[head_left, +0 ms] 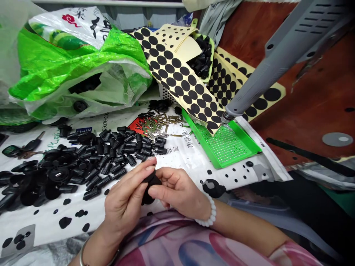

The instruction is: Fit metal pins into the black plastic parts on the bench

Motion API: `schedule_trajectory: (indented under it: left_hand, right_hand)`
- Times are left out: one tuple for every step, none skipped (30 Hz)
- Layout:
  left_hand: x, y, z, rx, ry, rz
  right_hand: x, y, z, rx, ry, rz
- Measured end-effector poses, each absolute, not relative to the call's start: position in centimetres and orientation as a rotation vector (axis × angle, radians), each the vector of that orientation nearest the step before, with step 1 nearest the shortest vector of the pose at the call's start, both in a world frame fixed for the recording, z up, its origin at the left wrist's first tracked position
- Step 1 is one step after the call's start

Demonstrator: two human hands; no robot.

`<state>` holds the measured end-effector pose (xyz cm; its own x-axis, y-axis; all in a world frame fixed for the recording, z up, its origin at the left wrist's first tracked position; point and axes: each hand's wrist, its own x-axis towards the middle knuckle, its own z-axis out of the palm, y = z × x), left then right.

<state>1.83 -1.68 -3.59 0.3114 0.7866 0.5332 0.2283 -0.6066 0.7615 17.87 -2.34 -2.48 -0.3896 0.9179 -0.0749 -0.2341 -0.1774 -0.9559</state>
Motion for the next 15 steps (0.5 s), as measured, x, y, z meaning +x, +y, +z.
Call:
schedule_trajectory:
  left_hand:
    - [1.7, -1.6, -3.6, 2.019, 0.883, 1.264]
    - [1.6, -1.5, -3.5, 2.022, 0.874, 1.247]
    - [1.5, -1.4, -3.5, 2.023, 0.869, 1.231]
    - [1.4, -1.3, -3.3, 2.018, 0.868, 1.227]
    - [1.3, -1.2, -3.2, 2.011, 0.867, 1.230]
    - [1.2, -1.2, -3.1, 2.006, 0.859, 1.239]
    - [1.1, -1.2, -3.0, 2.010, 0.847, 1.245]
    - [1.0, -1.3, -2.8, 2.025, 0.836, 1.239]
    - [0.9, -1.4, -2.7, 2.047, 0.831, 1.220]
    - [0.9, -1.5, -2.6, 2.069, 0.831, 1.192]
    - [0.8, -1.7, -2.5, 2.081, 0.835, 1.159]
    - [0.8, -1.9, -2.4, 2.070, 0.841, 1.139]
    - [0.8, -2.1, -2.3, 2.035, 0.845, 1.132]
    - [0.9, -2.3, -2.2, 1.976, 0.847, 1.139]
    - [1.0, -2.4, -2.1, 1.899, 0.845, 1.159]
  right_hand:
    - [18.1, -2.3, -2.5, -0.824, -1.136, 1.835]
    - [18.3, -2.3, -2.5, -0.770, -1.095, 1.908]
    - [18.5, -2.4, -2.6, -0.736, -1.073, 1.936]
    - [18.7, -2.4, -2.7, -0.720, -1.059, 1.931]
    - [18.8, -2.5, -2.8, -0.723, -1.050, 1.912]
    - [18.9, -2.6, -3.0, -0.746, -1.042, 1.881]
    - [19.0, -2.8, -3.2, -0.781, -1.036, 1.841]
    - [18.9, -2.9, -3.4, -0.815, -1.035, 1.791]
    - [18.9, -3.0, -3.6, -0.838, -1.041, 1.736]
    - [18.8, -3.1, -3.8, -0.851, -1.059, 1.676]
    - [18.7, -3.2, -3.9, -0.860, -1.088, 1.609]
    - [18.6, -3.3, -4.0, -0.870, -1.131, 1.530]
    - [18.6, -3.3, -4.0, -0.874, -1.188, 1.443]
    - [18.5, -3.4, -4.0, -0.880, -1.252, 1.352]
    - [18.5, -3.4, -3.9, -0.884, -1.318, 1.260]
